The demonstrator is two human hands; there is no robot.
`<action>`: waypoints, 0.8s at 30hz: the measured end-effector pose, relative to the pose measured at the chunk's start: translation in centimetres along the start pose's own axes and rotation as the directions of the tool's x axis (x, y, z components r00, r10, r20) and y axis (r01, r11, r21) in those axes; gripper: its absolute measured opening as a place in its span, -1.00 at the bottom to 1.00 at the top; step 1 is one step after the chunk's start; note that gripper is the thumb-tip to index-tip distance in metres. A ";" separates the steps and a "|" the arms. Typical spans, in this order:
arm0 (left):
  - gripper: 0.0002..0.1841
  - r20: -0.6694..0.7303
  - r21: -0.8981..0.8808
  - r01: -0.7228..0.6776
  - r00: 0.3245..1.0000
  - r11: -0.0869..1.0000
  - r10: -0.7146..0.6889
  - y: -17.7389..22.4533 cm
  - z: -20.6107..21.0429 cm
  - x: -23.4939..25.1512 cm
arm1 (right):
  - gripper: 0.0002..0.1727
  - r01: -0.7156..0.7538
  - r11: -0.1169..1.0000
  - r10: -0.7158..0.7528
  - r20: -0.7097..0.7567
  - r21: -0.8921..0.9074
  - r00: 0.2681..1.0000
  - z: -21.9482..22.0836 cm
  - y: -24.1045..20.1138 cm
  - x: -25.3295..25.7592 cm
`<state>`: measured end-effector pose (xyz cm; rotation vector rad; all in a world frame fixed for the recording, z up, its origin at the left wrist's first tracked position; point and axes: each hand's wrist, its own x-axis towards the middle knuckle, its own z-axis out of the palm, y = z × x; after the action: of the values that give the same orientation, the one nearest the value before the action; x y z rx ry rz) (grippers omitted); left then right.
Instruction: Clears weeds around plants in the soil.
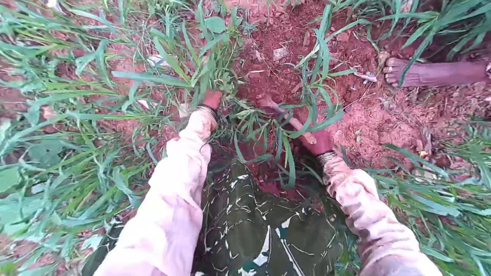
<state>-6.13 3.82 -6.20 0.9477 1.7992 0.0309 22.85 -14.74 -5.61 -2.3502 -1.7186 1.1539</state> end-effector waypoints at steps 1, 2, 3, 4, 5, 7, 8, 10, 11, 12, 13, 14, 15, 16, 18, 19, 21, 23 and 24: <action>-0.46 -0.028 0.019 -0.023 0.999 1.000 0.023 -0.4 -2.1 -0.8 | -0.45 0.014 1.000 -0.012 -0.074 0.026 0.997 0.1 2.1 -1.2; -0.47 -0.023 0.094 -0.049 0.998 0.994 0.052 -1.0 -4.2 -1.8 | -0.46 0.016 0.999 -0.012 -0.127 0.037 0.992 0.6 4.4 -2.1; -0.51 0.006 0.197 -0.064 0.998 0.978 0.064 -1.7 -5.9 -2.9 | -0.47 0.000 0.999 0.007 -0.141 0.045 0.990 1.0 6.0 -2.6; -0.55 0.044 0.284 -0.094 0.995 0.954 0.085 -2.4 -6.9 -4.1 | -0.47 -0.023 0.998 0.030 -0.135 0.051 0.990 1.4 6.7 -2.7; -0.56 0.077 0.341 -0.142 0.989 0.929 0.123 -3.4 -7.2 -4.8 | -0.45 -0.044 0.997 0.050 -0.114 0.055 0.992 1.8 6.3 -2.5; -0.58 0.058 0.318 -0.230 0.973 0.920 0.223 -4.5 -6.2 -6.2 | -0.43 -0.059 0.998 0.058 0.030 0.032 0.998 1.7 3.0 -0.9; -0.57 -0.006 0.274 -0.273 0.958 0.922 0.285 -4.8 -5.8 -6.9 | -0.40 -0.039 0.999 0.039 0.146 -0.002 0.989 1.2 0.8 0.2; -0.55 -0.151 0.231 -0.407 0.882 0.883 0.446 -5.9 -5.8 -7.8 | -0.36 0.043 0.992 0.004 0.367 -0.120 0.930 -0.9 -3.3 1.8; -0.53 -0.196 0.240 -0.445 0.848 0.863 0.492 -6.1 -6.3 -8.4 | -0.37 0.097 0.973 0.001 0.426 -0.209 0.905 -2.6 -5.0 1.9; -0.49 -0.221 0.275 -0.457 0.827 0.846 0.518 -6.1 -7.0 -9.1 | -0.39 0.147 0.949 -0.008 0.445 -0.278 0.895 -4.2 -6.5 1.6; -0.48 -0.218 0.319 -0.431 0.833 0.844 0.508 -6.0 -7.8 -10.1 | -0.44 0.211 0.928 -0.071 0.412 -0.306 0.908 -5.9 -7.7 1.0; -0.49 -0.190 0.364 -0.370 0.869 0.855 0.457 -5.5 -8.4 -11.1 | -0.53 0.294 0.916 -0.199 0.330 -0.272 0.923 -7.7 -9.0 0.1; -0.46 -0.158 0.427 -0.325 0.892 0.844 0.424 -4.8 -8.6 -12.2 | -0.63 0.425 0.886 -0.395 0.175 -0.188 0.902 -9.4 -10.5 -0.9; -0.42 -0.126 0.474 -0.321 0.897 0.820 0.424 -4.0 -8.3 -13.3 | -0.69 0.601 0.792 -0.608 -0.064 -0.107 0.791 -10.3 -12.1 -1.4; -0.28 -0.091 0.484 -0.457 0.822 0.746 0.562 -3.4 -7.6 -14.7 | -0.56 0.865 0.494 -0.796 -0.357 0.082 0.489 -11.2 -17.1 -0.7; -0.23 -0.111 0.471 -0.546 0.742 0.693 0.661 -3.4 -7.3 -15.2 | -0.41 0.923 0.355 -0.828 -0.407 0.150 0.385 -11.2 -19.9 -0.1; -0.21 -0.224 0.354 -0.693 0.589 0.628 0.776 -3.6 -7.1 -16.4 | -0.24 0.935 0.268 -0.852 -0.396 0.232 0.342 -9.7 -24.0 1.0; -0.31 -0.391 0.076 -0.752 0.582 0.655 0.713 -3.4 -7.4 -18.1 | -0.19 0.853 0.290 -0.855 -0.283 0.434 0.435 -7.6 -25.6 1.5; -0.44 -0.460 -0.079 -0.717 0.643 0.692 0.613 -2.9 -7.8 -18.7 | -0.11 0.779 0.282 -0.853 -0.225 0.560 0.471 -6.7 -26.0 1.1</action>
<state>-11.64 -6.47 10.60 1.4514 1.6286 0.9865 5.43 -0.81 9.39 -0.7496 -1.7925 1.2874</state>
